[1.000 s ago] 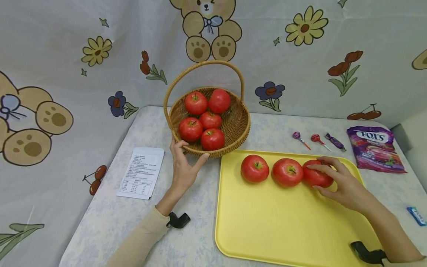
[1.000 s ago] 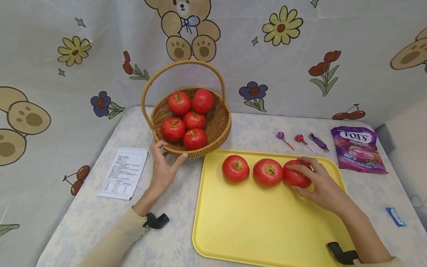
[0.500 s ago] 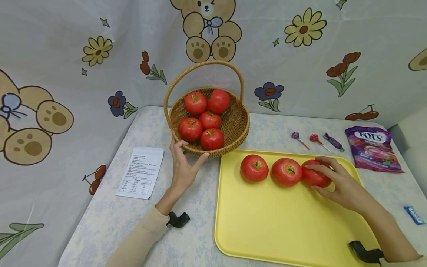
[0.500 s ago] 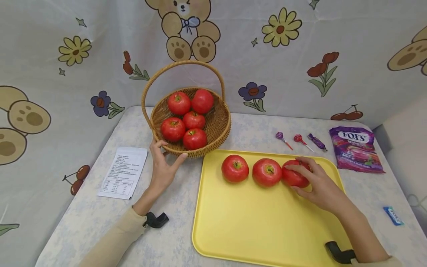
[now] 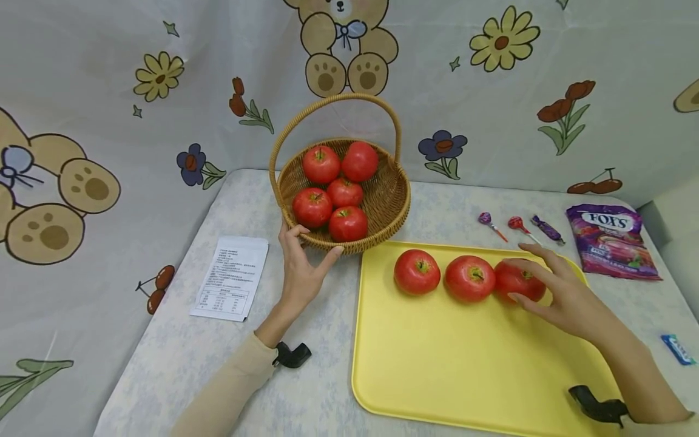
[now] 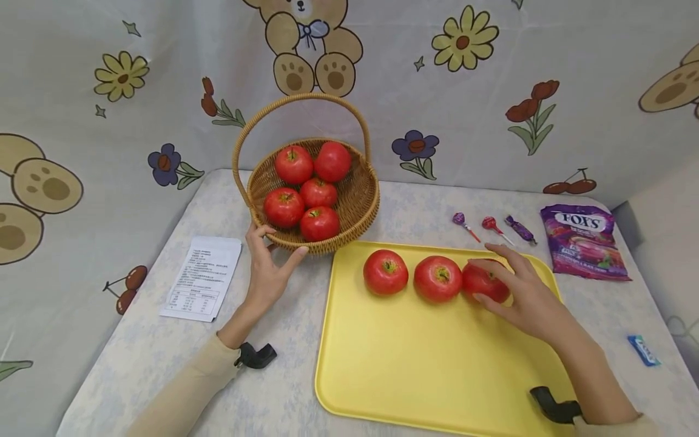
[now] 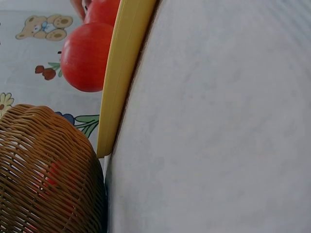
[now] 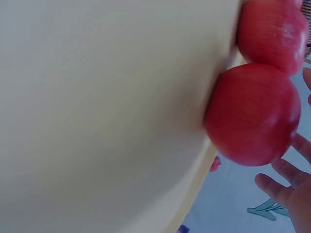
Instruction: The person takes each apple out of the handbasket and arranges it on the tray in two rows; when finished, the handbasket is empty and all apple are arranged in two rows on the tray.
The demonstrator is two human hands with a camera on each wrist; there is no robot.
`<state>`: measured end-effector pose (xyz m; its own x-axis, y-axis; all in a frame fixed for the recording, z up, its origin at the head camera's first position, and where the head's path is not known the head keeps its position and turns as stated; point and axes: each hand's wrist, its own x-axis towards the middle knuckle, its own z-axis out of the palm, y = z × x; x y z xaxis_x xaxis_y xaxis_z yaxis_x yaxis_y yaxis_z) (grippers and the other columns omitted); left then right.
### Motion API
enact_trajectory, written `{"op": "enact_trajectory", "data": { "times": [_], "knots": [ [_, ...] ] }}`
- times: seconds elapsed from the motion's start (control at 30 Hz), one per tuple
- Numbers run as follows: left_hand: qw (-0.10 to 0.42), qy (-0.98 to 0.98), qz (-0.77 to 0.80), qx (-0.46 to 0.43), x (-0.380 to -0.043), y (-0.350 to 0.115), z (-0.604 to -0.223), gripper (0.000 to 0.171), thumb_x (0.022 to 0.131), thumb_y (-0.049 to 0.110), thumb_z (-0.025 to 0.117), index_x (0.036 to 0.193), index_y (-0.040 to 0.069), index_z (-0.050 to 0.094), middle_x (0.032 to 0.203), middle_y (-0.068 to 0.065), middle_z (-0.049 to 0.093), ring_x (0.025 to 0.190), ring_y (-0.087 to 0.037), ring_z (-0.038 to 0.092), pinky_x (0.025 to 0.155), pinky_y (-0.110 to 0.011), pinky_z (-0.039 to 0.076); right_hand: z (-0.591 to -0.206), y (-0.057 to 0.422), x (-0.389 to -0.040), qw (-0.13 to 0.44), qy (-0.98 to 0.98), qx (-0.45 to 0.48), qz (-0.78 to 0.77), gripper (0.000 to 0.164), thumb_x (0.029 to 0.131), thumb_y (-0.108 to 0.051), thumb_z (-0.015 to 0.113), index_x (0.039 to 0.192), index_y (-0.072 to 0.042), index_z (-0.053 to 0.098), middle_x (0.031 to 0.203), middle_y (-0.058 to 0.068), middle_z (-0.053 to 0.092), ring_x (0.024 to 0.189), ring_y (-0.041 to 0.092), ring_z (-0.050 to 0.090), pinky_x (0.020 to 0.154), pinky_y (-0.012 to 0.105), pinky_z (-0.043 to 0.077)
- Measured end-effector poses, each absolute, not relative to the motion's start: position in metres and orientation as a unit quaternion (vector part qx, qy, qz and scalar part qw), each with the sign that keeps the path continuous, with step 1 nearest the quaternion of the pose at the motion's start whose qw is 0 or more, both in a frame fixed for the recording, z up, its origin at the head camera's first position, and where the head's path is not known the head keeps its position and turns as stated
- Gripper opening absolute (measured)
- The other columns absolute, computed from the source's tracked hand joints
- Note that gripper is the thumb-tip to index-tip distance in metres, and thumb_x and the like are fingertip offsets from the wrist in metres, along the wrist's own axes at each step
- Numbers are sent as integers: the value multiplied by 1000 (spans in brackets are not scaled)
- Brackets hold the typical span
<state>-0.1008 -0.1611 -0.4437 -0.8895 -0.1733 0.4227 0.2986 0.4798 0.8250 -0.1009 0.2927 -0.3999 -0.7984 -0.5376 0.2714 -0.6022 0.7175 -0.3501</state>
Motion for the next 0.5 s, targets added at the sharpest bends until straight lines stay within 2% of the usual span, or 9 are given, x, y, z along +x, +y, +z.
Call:
{"op": "enact_trajectory", "data": {
  "times": [0.03,0.17,0.23,0.33,0.5],
  "knots": [
    [233,-829,-508,-38,-101,-161,-444,66,84,33,78,121,4,33,161,-19,1,151,-30,0,110,-55,30,-396,291,-103,77,-924,310,211,75,62,-2,89,130,-19,61,145,20,42,123,45,43,91,46,52],
    [232,-828,-509,-35,-101,-162,-444,64,84,31,79,121,5,33,161,-19,2,151,-31,0,110,-56,30,-383,279,-113,75,-917,322,223,75,64,-3,89,132,-19,60,149,18,40,130,43,39,95,48,50],
    [229,-829,-509,-31,-101,-162,-443,65,83,30,79,121,4,33,160,-20,2,151,-32,0,110,-56,30,-376,270,-119,72,-911,332,234,76,65,-2,88,133,-19,59,149,18,40,132,44,37,85,70,43],
    [222,-827,-515,-25,-101,-161,-442,66,82,25,81,121,1,33,160,-23,0,151,-34,0,110,-57,29,-363,253,-130,65,-903,348,243,75,67,-1,86,135,-20,58,149,19,39,132,45,36,88,71,41],
    [216,-821,-527,-22,-103,-159,-439,65,82,16,80,119,-4,31,158,-29,-2,149,-40,1,107,-61,30,-339,220,-147,39,-907,348,234,70,77,-11,83,138,-25,54,155,13,33,135,41,35,90,68,43]
  ]
}}
